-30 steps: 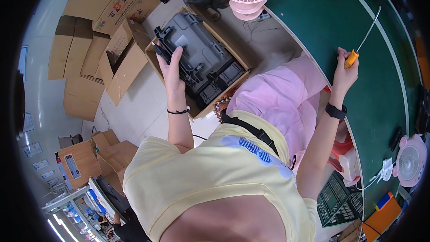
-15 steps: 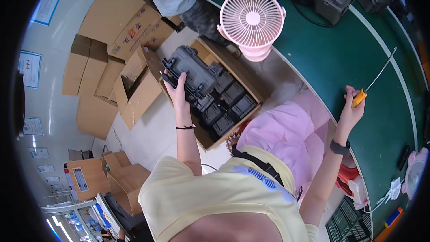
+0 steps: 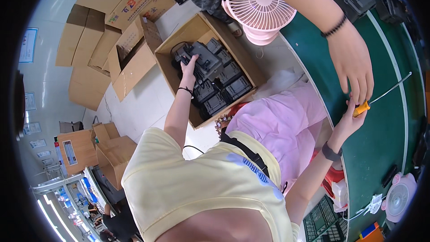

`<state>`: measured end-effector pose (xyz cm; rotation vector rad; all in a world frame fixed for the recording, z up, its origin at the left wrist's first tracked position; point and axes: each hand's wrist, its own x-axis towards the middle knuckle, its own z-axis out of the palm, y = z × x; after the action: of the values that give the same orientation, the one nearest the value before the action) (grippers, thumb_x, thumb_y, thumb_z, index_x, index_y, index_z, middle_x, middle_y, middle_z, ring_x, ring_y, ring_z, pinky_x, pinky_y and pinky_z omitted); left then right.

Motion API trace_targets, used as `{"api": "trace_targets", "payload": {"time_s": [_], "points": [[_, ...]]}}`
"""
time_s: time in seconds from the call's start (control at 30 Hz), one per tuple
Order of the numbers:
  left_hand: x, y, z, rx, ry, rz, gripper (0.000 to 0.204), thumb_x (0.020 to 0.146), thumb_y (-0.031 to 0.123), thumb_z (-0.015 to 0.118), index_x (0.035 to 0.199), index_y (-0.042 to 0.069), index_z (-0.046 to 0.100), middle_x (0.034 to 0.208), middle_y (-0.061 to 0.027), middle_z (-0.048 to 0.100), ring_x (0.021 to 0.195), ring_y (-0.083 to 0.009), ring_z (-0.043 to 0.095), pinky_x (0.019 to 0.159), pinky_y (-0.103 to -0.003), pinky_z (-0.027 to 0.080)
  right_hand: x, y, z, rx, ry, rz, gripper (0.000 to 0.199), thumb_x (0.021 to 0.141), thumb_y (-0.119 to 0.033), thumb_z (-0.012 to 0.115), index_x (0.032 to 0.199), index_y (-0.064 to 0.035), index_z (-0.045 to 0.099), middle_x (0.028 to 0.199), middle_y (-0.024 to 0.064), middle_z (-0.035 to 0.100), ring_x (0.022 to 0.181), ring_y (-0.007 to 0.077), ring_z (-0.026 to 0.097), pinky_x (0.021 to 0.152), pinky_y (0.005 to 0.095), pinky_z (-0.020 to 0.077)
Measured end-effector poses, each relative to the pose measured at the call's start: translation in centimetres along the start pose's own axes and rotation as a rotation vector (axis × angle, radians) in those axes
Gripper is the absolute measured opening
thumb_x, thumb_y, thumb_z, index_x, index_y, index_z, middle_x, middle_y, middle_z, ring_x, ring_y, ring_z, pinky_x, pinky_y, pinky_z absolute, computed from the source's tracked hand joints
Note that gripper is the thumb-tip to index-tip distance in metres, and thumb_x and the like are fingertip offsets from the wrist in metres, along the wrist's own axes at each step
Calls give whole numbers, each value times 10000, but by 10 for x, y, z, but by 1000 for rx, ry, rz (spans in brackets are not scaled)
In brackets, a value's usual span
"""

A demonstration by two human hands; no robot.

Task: Assembling and inspecting gray power supply boxes, installing cables, and using a screwdriver to secure components.

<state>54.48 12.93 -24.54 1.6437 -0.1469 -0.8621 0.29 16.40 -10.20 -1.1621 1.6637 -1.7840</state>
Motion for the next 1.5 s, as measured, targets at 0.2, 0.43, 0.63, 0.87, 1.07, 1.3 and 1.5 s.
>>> {"api": "trace_targets", "payload": {"time_s": [0.2,0.43,0.63,0.87,1.07,1.3,1.5], "points": [[-9,-85,-29,32,46,-30,792,686,125,881,1330,37,427,1224,-121,590,1068,-260,599,930,-405,501,1,13,-10,-199,90,-10,216,980,-109,607,1146,20,557,1028,113,666,852,152,653,706,235,525],[-7,-144,-63,52,10,-149,792,702,170,882,1365,68,461,1308,-82,574,1174,-243,552,1005,-389,449,-1,0,11,-142,137,-8,52,971,-16,540,1020,-7,554,893,88,659,710,133,624,574,222,460],[-23,-152,-68,92,76,-247,1003,700,232,880,1498,82,292,1413,-94,488,1247,-268,502,1058,-409,403,5,-37,36,89,138,0,130,970,-57,603,1076,-33,531,827,61,643,671,106,598,559,212,431],[-52,-152,-80,-123,9,-116,775,735,177,856,1384,90,442,1312,-72,576,1147,-222,564,996,-393,460,13,-77,52,4,-270,-82,451,920,-82,681,1340,-54,521,1186,92,664,933,101,623,733,219,521],[-85,-144,-90,-117,156,-224,861,721,176,872,1418,89,376,1348,-103,534,1185,-272,546,979,-428,492,-6,-54,72,-222,-457,-147,342,896,-91,695,1225,-37,620,1241,98,657,1113,195,625,939,311,510],[-84,-155,-107,-69,228,-254,937,714,212,895,1460,69,346,1383,-114,512,1207,-262,534,1001,-395,471,-7,-42,97,-572,-523,-440,412,863,-161,720,1246,-50,618,1343,165,596,1273,343,536,1070,415,418],[-67,-161,-109,-67,162,-202,931,735,199,892,1467,51,335,1361,-107,519,1203,-240,535,1022,-375,454,-6,-34,123,-852,-562,-600,654,856,-276,729,1418,-60,473,1440,291,449,1314,456,451,1091,496,382]]}}
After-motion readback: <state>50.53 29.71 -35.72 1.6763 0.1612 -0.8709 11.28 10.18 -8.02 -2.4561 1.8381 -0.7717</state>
